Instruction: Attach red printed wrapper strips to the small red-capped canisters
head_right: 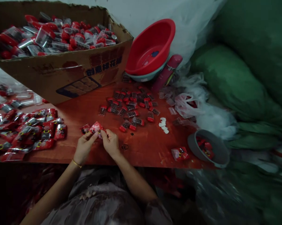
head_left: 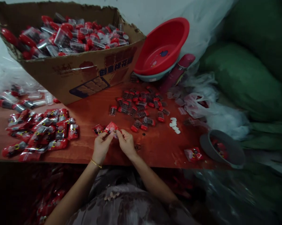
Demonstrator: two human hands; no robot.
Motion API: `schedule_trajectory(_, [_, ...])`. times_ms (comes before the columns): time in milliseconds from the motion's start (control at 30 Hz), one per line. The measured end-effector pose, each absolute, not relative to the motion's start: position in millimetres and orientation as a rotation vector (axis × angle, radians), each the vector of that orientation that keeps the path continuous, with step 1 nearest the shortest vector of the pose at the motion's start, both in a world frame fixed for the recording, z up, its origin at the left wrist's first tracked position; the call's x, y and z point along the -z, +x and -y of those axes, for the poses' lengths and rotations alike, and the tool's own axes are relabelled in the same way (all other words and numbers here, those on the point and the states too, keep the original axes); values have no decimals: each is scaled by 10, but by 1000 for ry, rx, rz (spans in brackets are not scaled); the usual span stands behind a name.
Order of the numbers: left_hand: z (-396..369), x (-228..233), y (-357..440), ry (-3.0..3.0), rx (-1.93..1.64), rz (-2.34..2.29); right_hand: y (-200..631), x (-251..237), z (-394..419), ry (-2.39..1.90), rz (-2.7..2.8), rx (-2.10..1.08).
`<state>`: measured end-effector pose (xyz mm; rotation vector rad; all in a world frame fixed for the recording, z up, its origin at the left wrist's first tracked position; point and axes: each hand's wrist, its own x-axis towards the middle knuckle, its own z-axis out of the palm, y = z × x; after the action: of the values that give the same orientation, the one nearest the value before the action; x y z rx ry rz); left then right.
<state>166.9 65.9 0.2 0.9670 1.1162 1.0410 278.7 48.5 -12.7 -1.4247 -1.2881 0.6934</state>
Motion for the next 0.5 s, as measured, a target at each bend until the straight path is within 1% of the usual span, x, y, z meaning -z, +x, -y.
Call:
schedule_trajectory(67, [-646, -49, 1692, 775, -1044, -1127, 2775, 131, -456, -1472, 1341, -672])
schedule_trajectory(167, [-659, -115, 1689, 685, -1040, -1120, 2905, 69, -434, -1508, 1557, -602])
schedule_trajectory(233, [-684, -136, 1661, 652, -1047, -1135, 3143, -5, -457, -1514, 1776, -478])
schedule_trajectory(300, [-713, -149, 1627, 569, -1034, -1146, 3471, -68, -517, -1555, 1867, -393])
schedule_trajectory(367, [-734, -169, 1603, 479, -985, -1115, 3795, -99, -595, -1777, 2043, -188])
schedule_trajectory(400, [-739, -182, 1597, 442, -949, -1086, 3925, -103, -630, -1852, 2126, -135])
schedule_trajectory(500, [-735, -230, 1599, 365, -843, -1003, 4112, -92, -680, -1842, 2349, -103])
